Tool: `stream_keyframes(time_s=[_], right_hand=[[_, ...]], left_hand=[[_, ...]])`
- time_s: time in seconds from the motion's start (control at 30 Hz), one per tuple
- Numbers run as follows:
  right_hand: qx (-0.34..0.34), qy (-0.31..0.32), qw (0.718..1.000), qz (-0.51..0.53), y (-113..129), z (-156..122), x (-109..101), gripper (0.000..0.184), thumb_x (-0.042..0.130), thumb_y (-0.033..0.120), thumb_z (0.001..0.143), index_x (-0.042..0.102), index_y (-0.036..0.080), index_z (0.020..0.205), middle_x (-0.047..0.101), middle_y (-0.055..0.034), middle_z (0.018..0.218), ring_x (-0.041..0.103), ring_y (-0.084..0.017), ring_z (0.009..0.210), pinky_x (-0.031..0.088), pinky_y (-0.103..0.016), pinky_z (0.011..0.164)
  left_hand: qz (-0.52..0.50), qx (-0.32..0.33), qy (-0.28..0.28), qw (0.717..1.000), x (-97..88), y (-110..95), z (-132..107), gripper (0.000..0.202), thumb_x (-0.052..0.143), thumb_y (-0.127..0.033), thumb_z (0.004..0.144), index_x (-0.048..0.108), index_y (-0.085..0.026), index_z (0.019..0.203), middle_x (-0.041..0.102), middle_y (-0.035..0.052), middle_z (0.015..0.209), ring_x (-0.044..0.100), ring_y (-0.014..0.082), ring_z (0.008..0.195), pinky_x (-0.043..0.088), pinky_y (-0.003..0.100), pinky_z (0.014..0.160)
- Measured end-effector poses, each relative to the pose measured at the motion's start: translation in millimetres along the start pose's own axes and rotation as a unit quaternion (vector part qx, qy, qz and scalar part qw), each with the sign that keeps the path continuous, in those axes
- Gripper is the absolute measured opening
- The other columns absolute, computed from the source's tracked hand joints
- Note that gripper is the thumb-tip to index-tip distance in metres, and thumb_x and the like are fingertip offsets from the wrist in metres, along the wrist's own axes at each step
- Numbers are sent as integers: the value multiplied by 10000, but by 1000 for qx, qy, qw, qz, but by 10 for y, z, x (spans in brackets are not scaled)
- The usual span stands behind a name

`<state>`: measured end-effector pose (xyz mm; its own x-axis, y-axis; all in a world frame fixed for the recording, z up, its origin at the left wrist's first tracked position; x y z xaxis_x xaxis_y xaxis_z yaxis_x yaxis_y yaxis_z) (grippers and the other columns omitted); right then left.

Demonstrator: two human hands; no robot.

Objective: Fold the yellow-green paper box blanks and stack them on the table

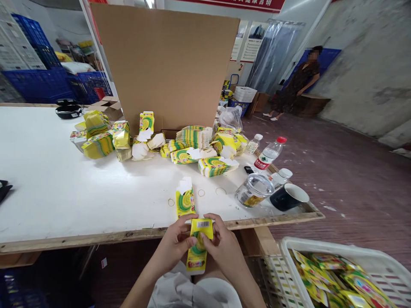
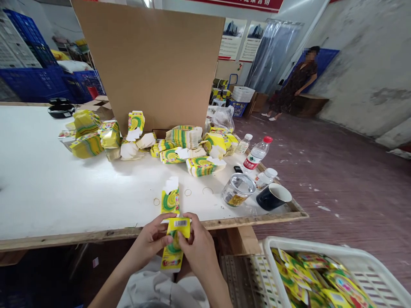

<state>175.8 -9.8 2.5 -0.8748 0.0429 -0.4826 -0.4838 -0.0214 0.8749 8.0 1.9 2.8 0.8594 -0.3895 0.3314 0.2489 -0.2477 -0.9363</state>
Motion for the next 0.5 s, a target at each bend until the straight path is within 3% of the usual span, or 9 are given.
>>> stream_keyframes(time_s=[0.17,0.27,0.33,0.4,0.43,0.5], right_hand=[[-11,-43,999,-7,27,1,-28,324,658,304,790,652,233,1106,542,61,574,528,-172,529,416,-257,530],[-35,-29,997,67,12,3,-34,308,648,381,843,687,226,1106,701,-40,852,629,-196,696,500,-278,631],[-24,-32,992,116,-21,-34,-76,297,630,424,862,690,211,1061,726,-78,957,668,-222,787,535,-301,683],[-14,-88,991,98,-65,-131,-230,283,615,443,870,685,208,1010,732,-86,919,678,-243,791,546,-328,683],[-19,-145,988,44,-87,-203,-362,278,612,446,872,685,211,1001,728,-91,912,675,-256,795,542,-347,685],[-42,-285,949,-125,-123,-376,-710,279,611,430,885,685,215,1048,707,-120,970,652,-306,882,514,-406,737]], left_hand=[[-15,11,-47,999,17,21,35,494,809,-284,730,635,-211,1187,779,65,903,718,214,756,526,270,682],[-31,9,-58,998,62,70,59,482,823,-285,711,636,-220,1150,781,57,891,707,190,666,519,255,621],[-26,11,-41,999,108,112,79,477,804,-276,733,622,-227,1171,784,68,927,723,204,705,533,268,641],[16,28,-38,999,118,150,103,487,760,-261,778,604,-237,1240,772,97,1040,737,250,887,559,326,776],[57,45,-51,996,94,165,119,492,734,-257,802,599,-243,1274,751,114,1128,711,276,1023,544,369,882],[164,87,-102,977,-18,196,155,483,684,-261,843,594,-250,1318,668,131,1313,576,308,1275,426,444,1082]])
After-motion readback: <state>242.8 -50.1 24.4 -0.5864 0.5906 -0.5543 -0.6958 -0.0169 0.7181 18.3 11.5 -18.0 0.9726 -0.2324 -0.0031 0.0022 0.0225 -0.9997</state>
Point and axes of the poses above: each hand's wrist, its own z-axis towards the middle knuckle, its own x-axis out of the palm, y = z × x, the point moved 1 cm from there along z, towards the middle knuckle
